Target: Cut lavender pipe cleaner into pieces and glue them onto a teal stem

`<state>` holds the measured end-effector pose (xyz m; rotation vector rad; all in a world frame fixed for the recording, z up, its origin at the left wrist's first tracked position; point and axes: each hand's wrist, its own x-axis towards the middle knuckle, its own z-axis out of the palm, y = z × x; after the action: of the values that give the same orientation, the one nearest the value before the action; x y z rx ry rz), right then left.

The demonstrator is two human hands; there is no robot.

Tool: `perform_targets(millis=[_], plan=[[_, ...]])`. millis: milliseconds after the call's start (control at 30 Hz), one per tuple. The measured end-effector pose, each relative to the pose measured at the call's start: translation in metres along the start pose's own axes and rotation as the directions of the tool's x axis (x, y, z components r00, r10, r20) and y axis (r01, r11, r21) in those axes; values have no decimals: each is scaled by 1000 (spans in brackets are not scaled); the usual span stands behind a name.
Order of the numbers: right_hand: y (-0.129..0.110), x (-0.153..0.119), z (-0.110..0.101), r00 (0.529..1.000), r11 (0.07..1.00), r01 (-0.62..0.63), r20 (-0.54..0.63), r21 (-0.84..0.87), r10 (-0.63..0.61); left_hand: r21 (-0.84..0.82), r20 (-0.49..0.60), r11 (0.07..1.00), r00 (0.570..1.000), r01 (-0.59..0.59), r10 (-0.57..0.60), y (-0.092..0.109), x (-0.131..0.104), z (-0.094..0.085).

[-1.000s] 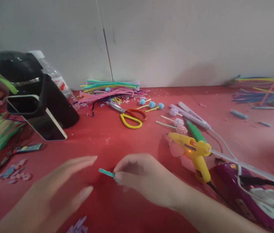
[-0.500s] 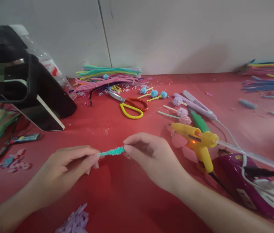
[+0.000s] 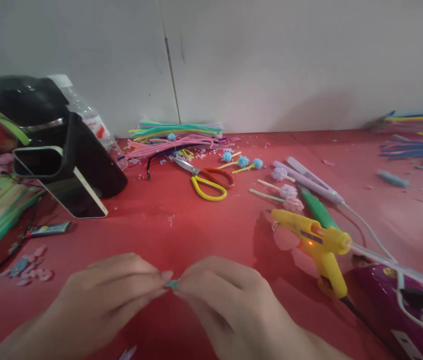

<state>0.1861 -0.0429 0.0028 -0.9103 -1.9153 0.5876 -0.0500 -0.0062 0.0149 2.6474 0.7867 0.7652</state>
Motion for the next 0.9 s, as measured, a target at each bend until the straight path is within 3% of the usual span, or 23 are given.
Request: perform_targets(millis=[67,133,233,300,400,467,533,600,700,800,900], plan=[[3,0,-2,999,998,-6,-33,-60,4,162,-49,982,994,101,-94,-11,1,-8],[5,2,-5,997,992,-39,-74,-116,30,266,-108,907,945,325,-307,-23,2,-16],[5,4,-7,994,983,-59,-96,-175,43,175,-188,872,885,458,-427,-32,2,-24],[4,4,-7,994,978,-65,-96,-197,46,42,-96,859,858,511,-505,-30,0,-26],[1,2,-7,996,972,-71,-72,-223,56,-328,144,782,846,531,-514,-18,-1,-25],[-1,1,-9,997,970,-66,-52,-234,56,-607,245,614,854,504,-459,-9,1,-23],[-3,1,-11,998,969,-57,-51,-241,46,-795,297,375,845,477,-446,-1,6,-20],[-4,3,-12,998,969,-47,-63,-243,32,-845,362,210,815,492,-452,4,11,-17],[-6,4,-11,998,976,-26,-66,-218,12,-870,430,36,791,492,-434,9,14,-13],[-7,1,-8,999,986,-41,-36,-159,35,-876,481,-160,799,455,-360,11,12,-11],[-5,-4,-6,999,991,-52,0,-124,53,-853,512,-286,805,437,-300,14,11,-12]])
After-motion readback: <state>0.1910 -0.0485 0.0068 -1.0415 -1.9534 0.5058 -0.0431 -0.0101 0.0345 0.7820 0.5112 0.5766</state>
